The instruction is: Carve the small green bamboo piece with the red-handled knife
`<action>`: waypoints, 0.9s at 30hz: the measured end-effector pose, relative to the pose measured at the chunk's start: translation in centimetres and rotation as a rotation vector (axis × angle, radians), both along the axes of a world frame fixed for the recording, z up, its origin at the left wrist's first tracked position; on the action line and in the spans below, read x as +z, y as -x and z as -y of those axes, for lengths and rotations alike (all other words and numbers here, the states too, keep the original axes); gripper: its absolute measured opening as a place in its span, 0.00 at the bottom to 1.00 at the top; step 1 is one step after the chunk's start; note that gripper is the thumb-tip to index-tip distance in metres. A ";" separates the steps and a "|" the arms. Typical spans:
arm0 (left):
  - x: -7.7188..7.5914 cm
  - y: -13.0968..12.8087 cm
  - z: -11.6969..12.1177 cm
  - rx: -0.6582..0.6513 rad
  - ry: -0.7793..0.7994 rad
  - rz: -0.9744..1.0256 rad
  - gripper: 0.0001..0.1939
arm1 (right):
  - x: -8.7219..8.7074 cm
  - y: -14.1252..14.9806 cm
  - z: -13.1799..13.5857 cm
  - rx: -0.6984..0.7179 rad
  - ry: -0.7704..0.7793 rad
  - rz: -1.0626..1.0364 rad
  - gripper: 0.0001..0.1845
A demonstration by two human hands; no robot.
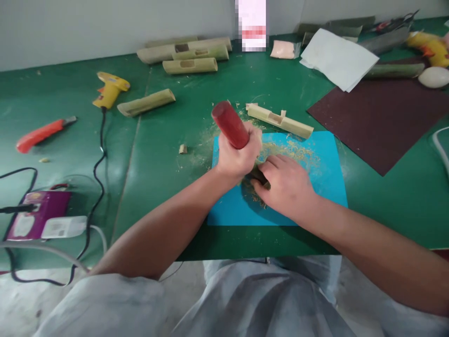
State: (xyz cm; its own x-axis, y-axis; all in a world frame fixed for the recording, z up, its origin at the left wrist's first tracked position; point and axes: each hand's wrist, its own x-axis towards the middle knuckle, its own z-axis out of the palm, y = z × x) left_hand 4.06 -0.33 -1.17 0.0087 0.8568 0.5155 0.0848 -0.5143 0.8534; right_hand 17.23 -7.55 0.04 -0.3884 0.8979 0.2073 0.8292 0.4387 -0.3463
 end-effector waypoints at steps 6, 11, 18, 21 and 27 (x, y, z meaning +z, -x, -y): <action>-0.3 -0.2 -0.3 0.040 0.064 0.106 0.29 | 0.0 -0.7 -0.4 -0.044 0.000 0.005 0.10; -0.5 -0.3 -0.5 0.006 0.048 0.081 0.29 | 0.0 -0.8 -0.4 -0.062 -0.010 0.021 0.10; -0.8 0.0 -0.2 -0.025 0.005 0.059 0.28 | -0.2 -0.8 -0.3 -0.065 -0.047 0.020 0.08; -0.7 0.1 -0.2 -0.026 -0.017 0.060 0.28 | -0.1 -0.8 -0.3 -0.060 -0.036 0.022 0.08; -0.8 0.4 -0.2 -0.068 -0.046 0.068 0.28 | -0.3 -0.3 0.0 -0.002 -0.010 0.000 0.08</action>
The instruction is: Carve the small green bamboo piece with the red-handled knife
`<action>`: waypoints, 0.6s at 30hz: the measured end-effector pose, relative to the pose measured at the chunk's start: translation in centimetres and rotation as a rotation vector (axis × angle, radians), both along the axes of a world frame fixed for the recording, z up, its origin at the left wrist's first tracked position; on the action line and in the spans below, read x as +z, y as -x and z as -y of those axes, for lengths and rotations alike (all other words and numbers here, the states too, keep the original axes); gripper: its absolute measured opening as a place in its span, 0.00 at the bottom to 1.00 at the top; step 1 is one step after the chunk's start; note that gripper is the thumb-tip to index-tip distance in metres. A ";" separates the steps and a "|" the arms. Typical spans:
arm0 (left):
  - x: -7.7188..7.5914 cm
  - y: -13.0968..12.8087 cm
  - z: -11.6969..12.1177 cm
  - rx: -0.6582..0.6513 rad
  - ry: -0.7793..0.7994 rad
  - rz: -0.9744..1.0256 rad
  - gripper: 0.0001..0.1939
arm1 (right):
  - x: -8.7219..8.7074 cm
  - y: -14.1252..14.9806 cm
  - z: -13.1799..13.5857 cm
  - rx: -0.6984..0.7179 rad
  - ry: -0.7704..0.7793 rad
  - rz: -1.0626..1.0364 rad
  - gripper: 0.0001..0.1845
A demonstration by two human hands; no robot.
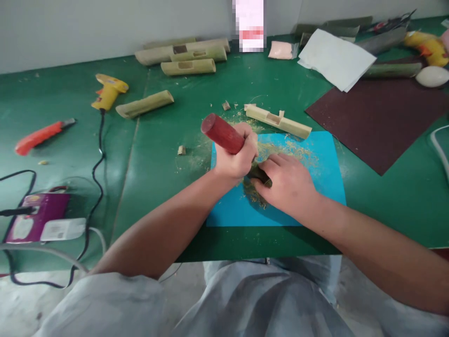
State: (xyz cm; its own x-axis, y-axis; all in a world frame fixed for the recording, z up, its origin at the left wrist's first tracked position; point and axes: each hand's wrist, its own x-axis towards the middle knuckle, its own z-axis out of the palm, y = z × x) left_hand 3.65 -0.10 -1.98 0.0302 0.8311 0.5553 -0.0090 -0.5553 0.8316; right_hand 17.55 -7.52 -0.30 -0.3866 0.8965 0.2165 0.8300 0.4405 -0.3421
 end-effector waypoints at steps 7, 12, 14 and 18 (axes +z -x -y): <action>0.0 -0.1 0.2 -0.004 0.119 0.101 0.25 | -0.1 -0.5 -0.4 -0.026 -0.009 0.037 0.09; 0.5 -0.3 -0.1 0.025 0.165 0.183 0.24 | 0.4 -0.9 -0.1 -0.074 -0.025 0.069 0.12; 0.5 -0.2 -0.1 0.014 0.119 0.155 0.24 | 0.5 -0.9 0.0 -0.077 -0.038 0.084 0.14; 0.2 0.2 0.2 -0.008 0.004 0.043 0.24 | 0.3 -1.0 -0.2 -0.052 -0.068 0.087 0.11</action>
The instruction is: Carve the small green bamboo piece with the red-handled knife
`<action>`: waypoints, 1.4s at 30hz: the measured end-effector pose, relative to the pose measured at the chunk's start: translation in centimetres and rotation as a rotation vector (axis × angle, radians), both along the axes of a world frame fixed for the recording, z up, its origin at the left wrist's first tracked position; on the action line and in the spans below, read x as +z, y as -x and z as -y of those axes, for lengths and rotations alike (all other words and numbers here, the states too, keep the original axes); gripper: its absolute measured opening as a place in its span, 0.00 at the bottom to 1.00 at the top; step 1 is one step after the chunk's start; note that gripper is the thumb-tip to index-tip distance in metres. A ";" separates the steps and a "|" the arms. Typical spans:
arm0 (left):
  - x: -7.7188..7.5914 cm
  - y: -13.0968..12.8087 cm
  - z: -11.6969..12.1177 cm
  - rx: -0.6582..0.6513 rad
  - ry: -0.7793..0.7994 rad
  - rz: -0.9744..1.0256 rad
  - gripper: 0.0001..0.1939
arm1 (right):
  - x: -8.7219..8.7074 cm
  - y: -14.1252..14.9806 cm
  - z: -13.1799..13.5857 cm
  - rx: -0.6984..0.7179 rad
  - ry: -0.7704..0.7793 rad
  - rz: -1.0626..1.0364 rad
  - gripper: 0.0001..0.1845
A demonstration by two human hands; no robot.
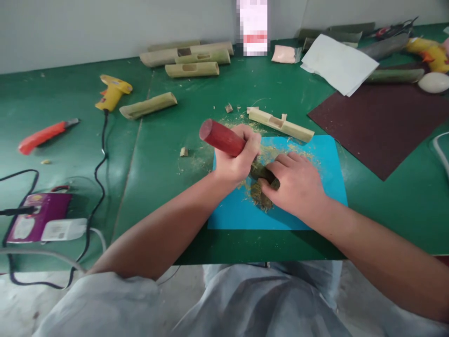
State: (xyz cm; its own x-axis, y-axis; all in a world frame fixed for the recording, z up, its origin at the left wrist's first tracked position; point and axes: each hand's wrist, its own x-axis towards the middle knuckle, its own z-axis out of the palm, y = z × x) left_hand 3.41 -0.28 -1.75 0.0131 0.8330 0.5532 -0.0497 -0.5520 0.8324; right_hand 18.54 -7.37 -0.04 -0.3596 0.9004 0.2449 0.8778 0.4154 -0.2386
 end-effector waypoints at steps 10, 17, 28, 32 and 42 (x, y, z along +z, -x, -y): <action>0.0 -0.1 0.5 0.018 -0.020 -0.049 0.24 | -0.1 0.0 -0.2 0.004 -0.018 -0.035 0.06; 2.0 1.0 -0.3 -0.181 0.218 -0.293 0.19 | -0.1 -1.0 -0.6 0.000 -0.015 -0.027 0.06; 2.9 3.6 -2.3 -0.338 0.300 -0.468 0.09 | -0.1 -2.4 -1.5 0.024 0.023 -0.059 0.09; 2.1 3.7 -2.4 -0.373 0.181 -0.391 0.11 | -0.2 -3.0 -2.0 0.062 0.063 -0.107 0.10; 2.2 4.2 -2.4 -0.466 0.226 -0.366 0.12 | -0.2 -3.7 -2.4 0.103 0.064 -0.135 0.10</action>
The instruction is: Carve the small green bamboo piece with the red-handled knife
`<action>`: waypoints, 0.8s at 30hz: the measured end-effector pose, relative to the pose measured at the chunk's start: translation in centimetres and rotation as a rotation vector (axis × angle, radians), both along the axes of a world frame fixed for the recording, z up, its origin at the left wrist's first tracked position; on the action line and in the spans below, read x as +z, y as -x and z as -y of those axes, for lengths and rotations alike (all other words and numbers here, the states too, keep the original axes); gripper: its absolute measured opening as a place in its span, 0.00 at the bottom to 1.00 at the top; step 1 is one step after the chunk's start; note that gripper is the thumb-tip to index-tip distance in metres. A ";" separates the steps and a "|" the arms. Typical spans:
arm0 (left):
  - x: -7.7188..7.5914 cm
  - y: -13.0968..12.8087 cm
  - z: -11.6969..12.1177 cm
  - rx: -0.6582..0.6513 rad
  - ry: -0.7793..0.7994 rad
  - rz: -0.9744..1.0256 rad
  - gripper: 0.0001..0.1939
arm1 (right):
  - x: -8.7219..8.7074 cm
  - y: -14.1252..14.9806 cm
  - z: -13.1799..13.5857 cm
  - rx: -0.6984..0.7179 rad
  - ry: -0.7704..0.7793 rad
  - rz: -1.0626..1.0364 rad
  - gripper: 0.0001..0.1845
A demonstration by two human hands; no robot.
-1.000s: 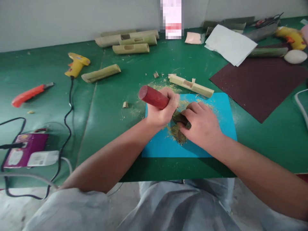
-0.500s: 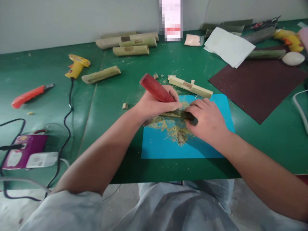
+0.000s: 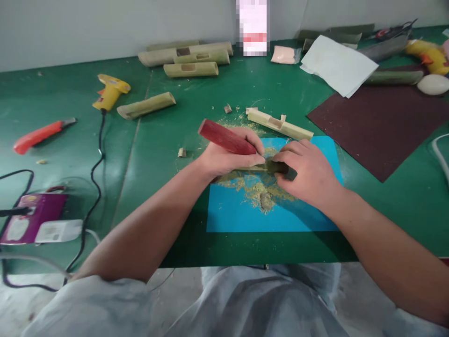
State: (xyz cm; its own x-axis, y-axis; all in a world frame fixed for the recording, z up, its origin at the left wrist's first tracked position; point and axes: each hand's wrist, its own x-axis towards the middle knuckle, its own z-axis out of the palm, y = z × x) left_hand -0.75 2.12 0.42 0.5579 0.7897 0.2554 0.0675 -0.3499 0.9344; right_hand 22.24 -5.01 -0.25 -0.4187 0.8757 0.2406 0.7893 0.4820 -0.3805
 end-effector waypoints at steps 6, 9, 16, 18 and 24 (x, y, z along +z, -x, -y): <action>-0.1 0.1 0.1 0.000 0.006 -0.004 0.12 | -0.2 -0.1 0.0 0.014 -0.011 -0.022 0.10; -0.2 0.1 0.1 -0.002 0.012 -0.003 0.11 | -0.2 0.0 0.0 0.016 -0.013 -0.020 0.11; -0.5 0.1 -0.2 -0.038 0.001 0.032 0.10 | -0.1 0.0 0.0 0.020 -0.008 -0.010 0.10; -0.4 0.1 -0.2 -0.049 -0.001 0.030 0.11 | -0.2 0.0 0.0 0.018 -0.009 -0.013 0.10; -0.3 0.0 0.1 -0.081 -0.008 0.013 0.10 | -0.3 0.2 0.1 0.002 -0.012 0.019 0.08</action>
